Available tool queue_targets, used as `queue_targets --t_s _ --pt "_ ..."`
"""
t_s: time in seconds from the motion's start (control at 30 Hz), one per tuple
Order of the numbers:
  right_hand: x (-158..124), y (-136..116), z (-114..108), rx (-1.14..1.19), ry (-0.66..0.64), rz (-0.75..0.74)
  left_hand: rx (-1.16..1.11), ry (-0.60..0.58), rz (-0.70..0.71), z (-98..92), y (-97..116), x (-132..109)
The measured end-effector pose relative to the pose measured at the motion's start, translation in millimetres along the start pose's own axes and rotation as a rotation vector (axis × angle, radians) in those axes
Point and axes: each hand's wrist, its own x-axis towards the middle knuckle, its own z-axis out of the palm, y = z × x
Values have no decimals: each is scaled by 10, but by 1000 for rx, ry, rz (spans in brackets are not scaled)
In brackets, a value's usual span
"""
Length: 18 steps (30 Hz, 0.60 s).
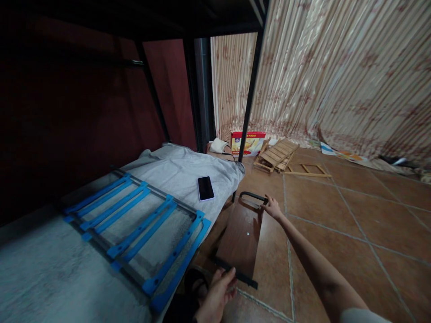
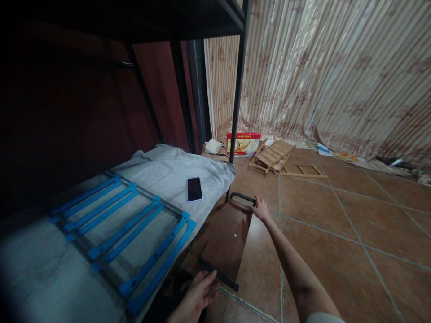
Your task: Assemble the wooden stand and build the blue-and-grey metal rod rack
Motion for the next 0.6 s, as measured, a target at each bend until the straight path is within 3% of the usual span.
queue_targets --t_s 0.17,0.27,0.33,0.4,0.47,0.5,0.53,0.6 --pt "-460 262 -112 115 146 86 88 117 -41 -286 -93 67" --pt "-657 332 -259 374 258 195 173 114 80 -452 -96 -43" --pt "-775 276 -354 552 263 252 257 105 204 -487 -56 -221" --pt "-967 87 -404 626 239 259 369 109 354 -442 5 -455" --pt "-1306 -260 -373 716 212 207 476 91 569 -337 67 -702" --pt "-1540 -486 -320 869 182 143 526 63 693 -277 96 -817" --pt "-1810 -734 -245 1021 116 83 580 21 807 -221 126 -919" --pt "-2417 -1239 -48 1231 -151 -36 704 -96 949 -155 190 -1078"
